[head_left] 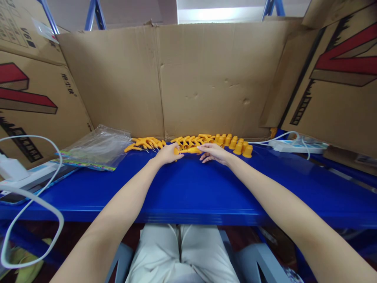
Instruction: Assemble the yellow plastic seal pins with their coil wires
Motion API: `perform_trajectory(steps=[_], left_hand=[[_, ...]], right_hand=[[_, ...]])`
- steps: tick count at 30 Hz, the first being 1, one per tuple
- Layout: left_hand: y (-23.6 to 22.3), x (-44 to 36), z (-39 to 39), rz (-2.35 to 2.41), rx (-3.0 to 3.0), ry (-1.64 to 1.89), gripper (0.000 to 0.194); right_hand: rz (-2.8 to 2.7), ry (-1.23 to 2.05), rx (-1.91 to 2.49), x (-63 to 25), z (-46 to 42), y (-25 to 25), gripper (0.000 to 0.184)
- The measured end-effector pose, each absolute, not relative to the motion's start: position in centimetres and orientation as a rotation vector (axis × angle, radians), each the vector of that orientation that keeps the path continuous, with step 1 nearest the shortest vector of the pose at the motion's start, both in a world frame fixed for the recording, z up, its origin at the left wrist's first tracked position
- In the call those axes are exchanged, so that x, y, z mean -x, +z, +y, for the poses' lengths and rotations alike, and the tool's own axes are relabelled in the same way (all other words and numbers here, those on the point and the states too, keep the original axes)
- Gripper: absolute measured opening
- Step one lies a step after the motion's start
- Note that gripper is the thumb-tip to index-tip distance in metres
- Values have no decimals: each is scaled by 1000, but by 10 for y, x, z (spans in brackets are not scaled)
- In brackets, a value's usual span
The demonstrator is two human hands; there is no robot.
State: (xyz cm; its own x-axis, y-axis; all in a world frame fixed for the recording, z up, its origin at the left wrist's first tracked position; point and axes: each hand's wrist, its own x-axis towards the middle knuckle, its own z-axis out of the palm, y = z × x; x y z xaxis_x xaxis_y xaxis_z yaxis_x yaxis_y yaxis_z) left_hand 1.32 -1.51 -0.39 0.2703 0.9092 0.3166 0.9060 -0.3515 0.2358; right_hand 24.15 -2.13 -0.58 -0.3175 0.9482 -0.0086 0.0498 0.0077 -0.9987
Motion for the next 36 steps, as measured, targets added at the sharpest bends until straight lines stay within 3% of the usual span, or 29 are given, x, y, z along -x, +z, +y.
perform_trajectory(steps=[3,8,17,26,36], left_hand=[[-4,-13,-16,1712,-2489,677,45],[-4,-14,-19,1498,-2433,886,78],[-8,-10,-12,1570,-2496,722,47],[-7,-12,-14,1573,-2513,655,42],[-12,-11,-7,1567,-2534,634,44]], right_hand=[[-1391,1450,1037,-240,-20,-5,8],[-1168,1430,864,-244,-14,5,10],[-1119,725,893,-285,26,-9,23],[-1596,59,1074,-301,53,-38,30],[-1910,1,1228,-318,64,-55,40]])
